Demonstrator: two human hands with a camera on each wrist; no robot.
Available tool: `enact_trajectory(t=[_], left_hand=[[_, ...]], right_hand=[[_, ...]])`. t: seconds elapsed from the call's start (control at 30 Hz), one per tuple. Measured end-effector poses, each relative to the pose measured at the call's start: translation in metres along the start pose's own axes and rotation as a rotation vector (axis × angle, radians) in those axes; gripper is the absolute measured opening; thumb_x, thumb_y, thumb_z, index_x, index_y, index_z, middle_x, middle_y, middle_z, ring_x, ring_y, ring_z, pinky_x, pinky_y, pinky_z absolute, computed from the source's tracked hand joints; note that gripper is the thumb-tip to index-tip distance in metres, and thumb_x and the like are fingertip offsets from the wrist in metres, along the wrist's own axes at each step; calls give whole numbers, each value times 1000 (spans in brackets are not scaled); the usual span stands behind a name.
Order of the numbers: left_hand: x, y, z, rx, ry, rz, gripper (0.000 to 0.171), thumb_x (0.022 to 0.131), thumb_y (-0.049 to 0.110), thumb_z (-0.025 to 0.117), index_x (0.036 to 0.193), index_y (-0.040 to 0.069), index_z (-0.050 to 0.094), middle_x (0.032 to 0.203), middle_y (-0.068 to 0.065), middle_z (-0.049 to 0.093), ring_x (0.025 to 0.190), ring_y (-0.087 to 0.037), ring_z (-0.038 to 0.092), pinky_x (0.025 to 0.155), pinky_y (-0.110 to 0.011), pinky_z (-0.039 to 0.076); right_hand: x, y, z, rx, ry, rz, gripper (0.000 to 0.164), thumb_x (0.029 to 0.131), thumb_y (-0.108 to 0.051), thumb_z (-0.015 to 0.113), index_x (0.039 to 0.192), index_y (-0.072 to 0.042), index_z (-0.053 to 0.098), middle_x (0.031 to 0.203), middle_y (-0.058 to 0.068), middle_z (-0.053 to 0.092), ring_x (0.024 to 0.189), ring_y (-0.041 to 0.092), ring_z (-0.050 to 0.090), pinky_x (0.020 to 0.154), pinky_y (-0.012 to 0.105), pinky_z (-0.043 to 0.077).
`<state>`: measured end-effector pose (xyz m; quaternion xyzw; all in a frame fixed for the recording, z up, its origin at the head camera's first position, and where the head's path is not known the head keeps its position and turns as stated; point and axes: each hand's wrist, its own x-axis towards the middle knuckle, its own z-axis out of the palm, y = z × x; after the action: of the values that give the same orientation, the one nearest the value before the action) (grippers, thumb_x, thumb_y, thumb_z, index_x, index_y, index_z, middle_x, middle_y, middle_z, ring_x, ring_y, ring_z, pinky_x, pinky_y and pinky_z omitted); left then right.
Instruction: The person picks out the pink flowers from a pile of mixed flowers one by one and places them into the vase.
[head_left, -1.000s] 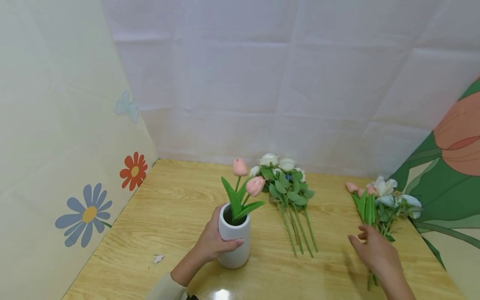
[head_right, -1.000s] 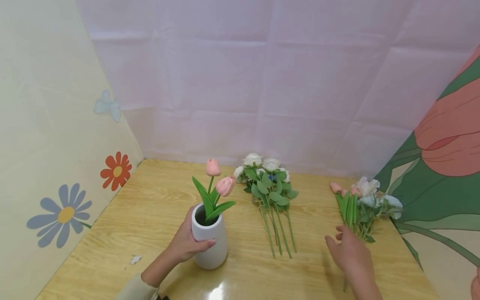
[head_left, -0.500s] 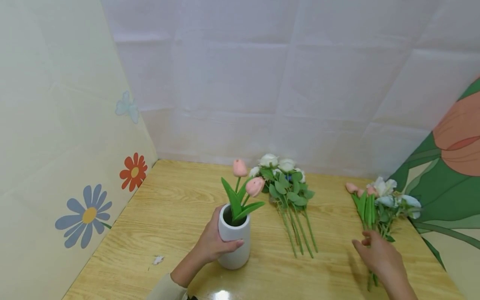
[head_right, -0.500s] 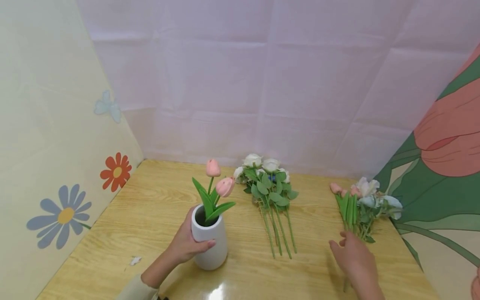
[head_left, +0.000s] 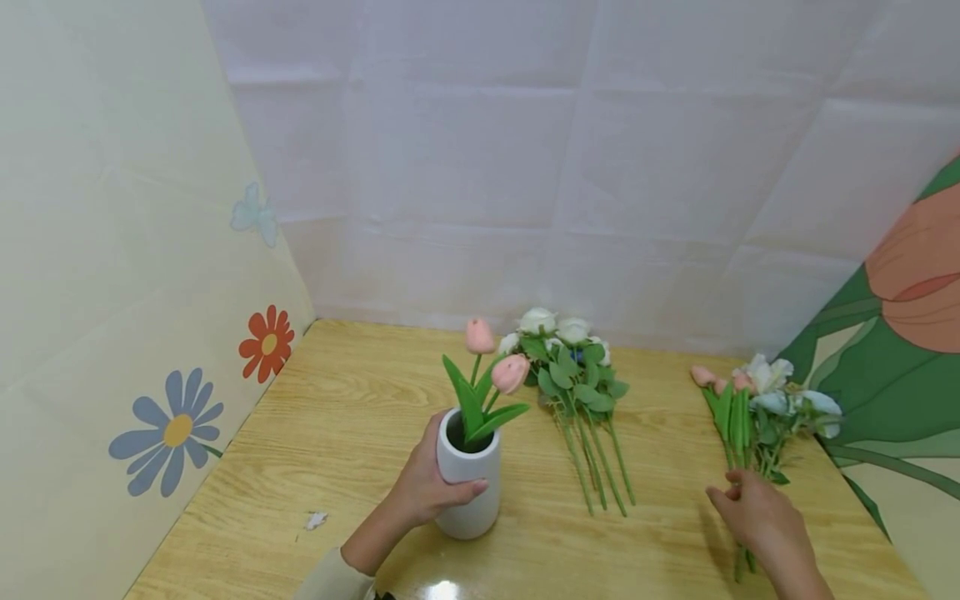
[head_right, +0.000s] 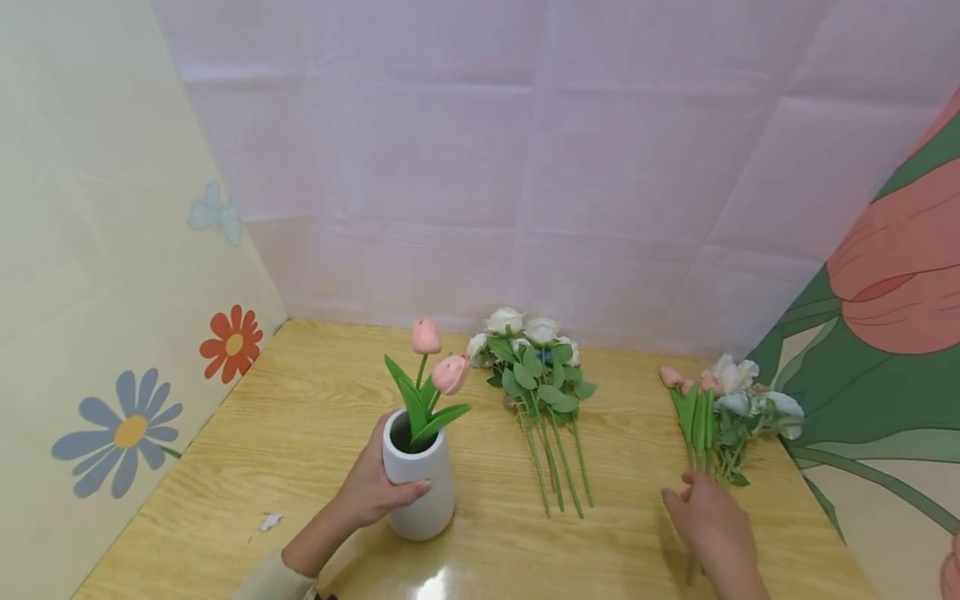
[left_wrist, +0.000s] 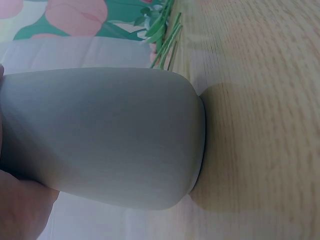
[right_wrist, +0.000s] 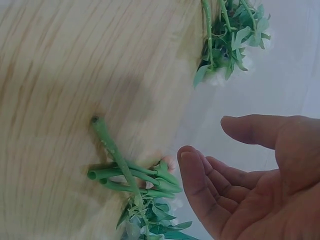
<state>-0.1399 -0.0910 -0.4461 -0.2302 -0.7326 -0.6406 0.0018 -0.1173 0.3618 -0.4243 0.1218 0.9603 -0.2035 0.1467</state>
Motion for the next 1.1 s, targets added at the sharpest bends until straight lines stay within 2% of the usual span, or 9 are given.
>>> enact_trajectory(t=[0.13, 0.4, 0.63, 0.93, 1.1], left_hand=[[0, 0, 0, -1, -2, 2, 91, 75, 14, 86, 149, 7, 32, 125, -12, 61, 110, -27, 61, 93, -46, 50], [0, -1, 1, -1, -4, -13, 91, 75, 14, 86, 149, 7, 32, 126, -12, 61, 110, -27, 61, 93, -46, 49], [0, 0, 1, -7, -5, -30, 91, 76, 15, 86, 149, 8, 33, 126, -12, 61, 111, -28, 61, 95, -47, 48], [0, 1, 1, -14, -2, -48, 92, 75, 15, 86, 149, 8, 32, 127, -12, 60, 111, -28, 61, 95, -48, 48], [1, 1, 1, -6, 3, -32, 93, 75, 14, 86, 149, 7, 32, 126, -12, 61, 110, -27, 61, 94, -46, 49]], right_hand=[[1, 3, 1, 1, -10, 6, 68, 100, -37, 60, 130, 21, 46, 109, 29, 65, 92, 40, 65, 73, 49, 52], [2, 11, 5, -24, 3, 22, 67, 99, -36, 59, 129, 22, 45, 111, 29, 66, 100, 48, 62, 80, 55, 50], [3, 12, 7, -20, -16, 63, 64, 100, -33, 59, 130, 22, 45, 106, 27, 66, 94, 44, 64, 78, 53, 51], [8, 17, 9, -44, -46, 82, 60, 99, -31, 59, 125, 22, 47, 108, 32, 63, 97, 49, 62, 79, 54, 51], [11, 18, 10, -61, -64, 88, 59, 100, -31, 60, 125, 22, 49, 111, 36, 61, 97, 50, 61, 78, 54, 51]])
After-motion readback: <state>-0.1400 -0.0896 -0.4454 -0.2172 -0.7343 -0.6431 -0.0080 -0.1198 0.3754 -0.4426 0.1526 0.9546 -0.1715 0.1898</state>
